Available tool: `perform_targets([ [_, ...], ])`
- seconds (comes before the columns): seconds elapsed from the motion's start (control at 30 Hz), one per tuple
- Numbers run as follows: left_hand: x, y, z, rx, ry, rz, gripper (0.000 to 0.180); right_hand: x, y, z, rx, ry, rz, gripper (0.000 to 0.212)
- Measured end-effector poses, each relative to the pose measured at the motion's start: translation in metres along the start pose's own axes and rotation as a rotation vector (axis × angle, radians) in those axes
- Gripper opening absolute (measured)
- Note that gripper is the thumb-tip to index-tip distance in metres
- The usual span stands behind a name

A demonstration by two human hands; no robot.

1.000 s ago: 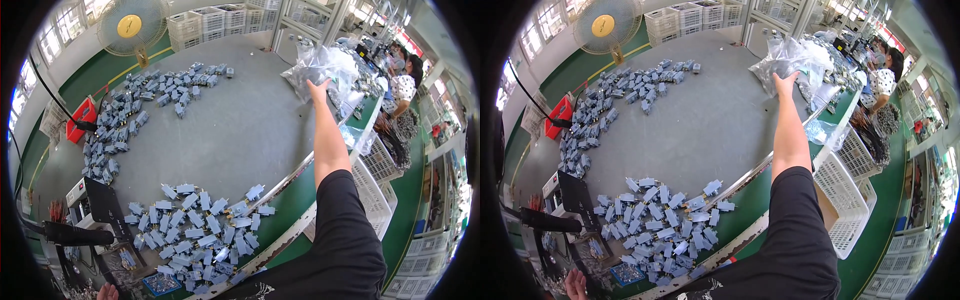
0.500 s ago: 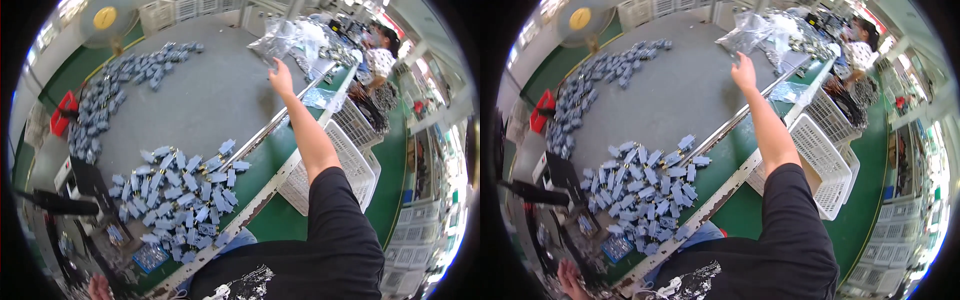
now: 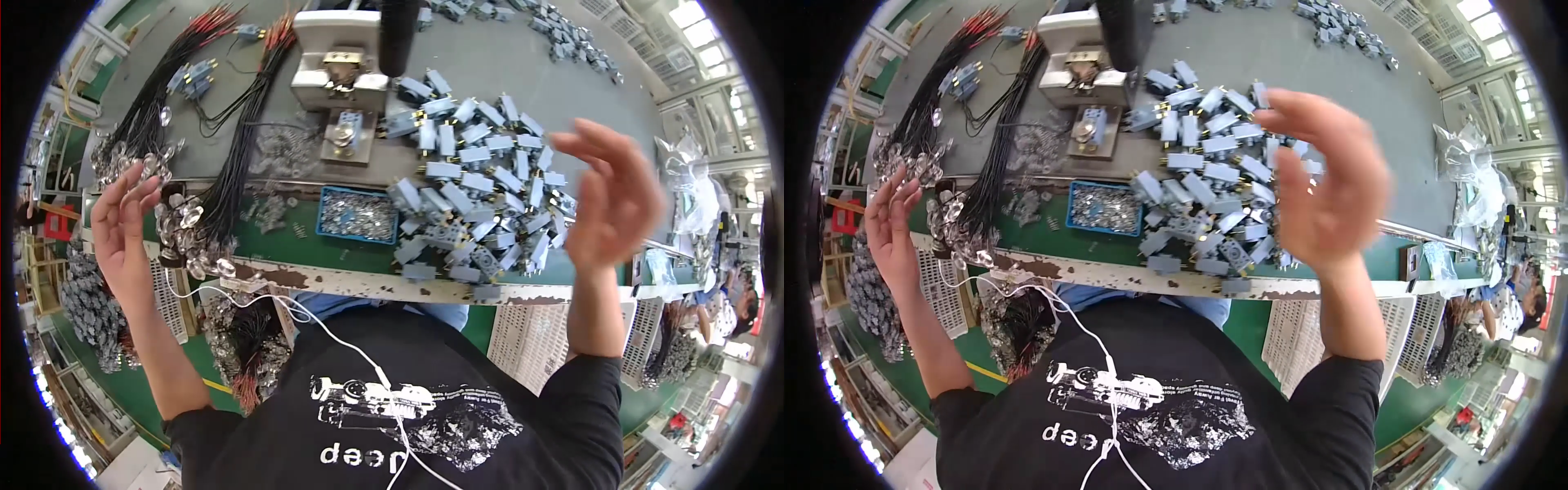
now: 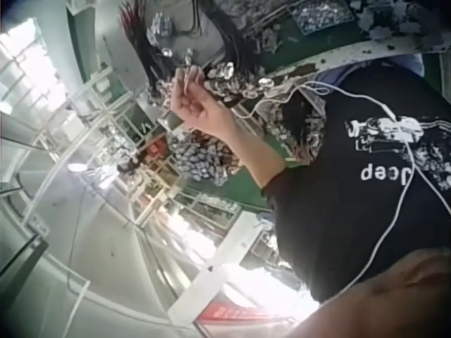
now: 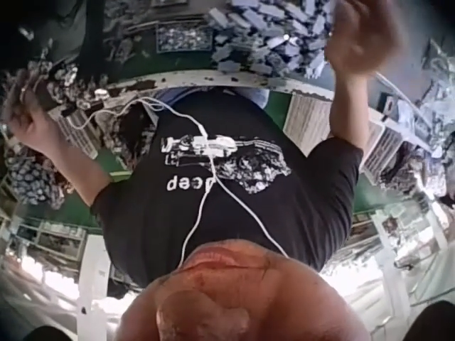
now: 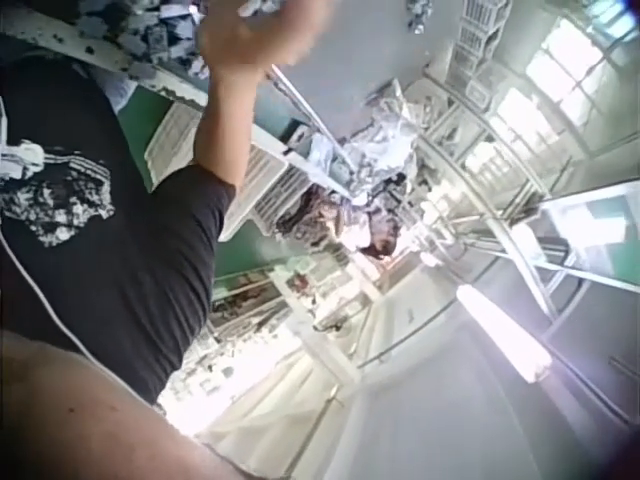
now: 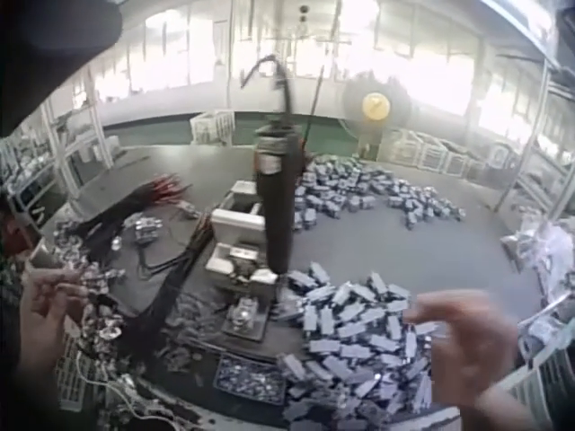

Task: Assembling small industrial or electronic components at a factory workstation using a handheld power tool and wire harnesses.

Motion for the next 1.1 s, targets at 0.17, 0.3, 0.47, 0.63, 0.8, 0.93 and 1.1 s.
perform_targets([
  [0.17, 0.006, -0.052, -0.032, 0.022, -0.021, 0.012, 0.029, -0.038, 0.124, -0.020, 0.153, 0.134, -0.344, 0.035],
  [0.3, 0.006, -0.075, -0.055, 0.057, -0.099, 0.025, 0.029, -0.060, 0.170, -0.038, 0.246, 0.071, -0.456, 0.037],
  [0.47, -0.013, -0.076, -0.068, 0.145, -0.081, -0.152, 0.029, -0.058, 0.165, -0.017, 0.229, 0.304, -0.476, 0.047],
  [0.63, -0.036, -0.074, -0.067, 0.185, -0.036, -0.212, 0.028, -0.056, 0.155, -0.014, 0.078, 0.359, -0.413, 0.050],
  [0.8, -0.019, -0.057, -0.056, 0.075, -0.060, -0.170, 0.031, -0.047, 0.150, -0.016, -0.068, 0.296, -0.431, 0.049],
  [0.93, -0.015, -0.022, -0.035, -0.031, -0.072, -0.190, 0.031, -0.031, 0.134, -0.006, -0.132, 0.215, -0.328, 0.042],
  [1.1, -0.058, 0.032, 0.004, 0.012, 0.055, -0.283, 0.027, -0.013, 0.103, 0.017, -0.189, 0.307, -0.205, 0.037],
])
Point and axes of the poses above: each hand's wrist, its own x-axis away from the middle knuckle, its own y-axis out of the palm, z = x × y, the point moved 6 cm from there along -x, towards the middle knuckle, and after that the axes turned 11 degrees about x, right-handed, at the moved point
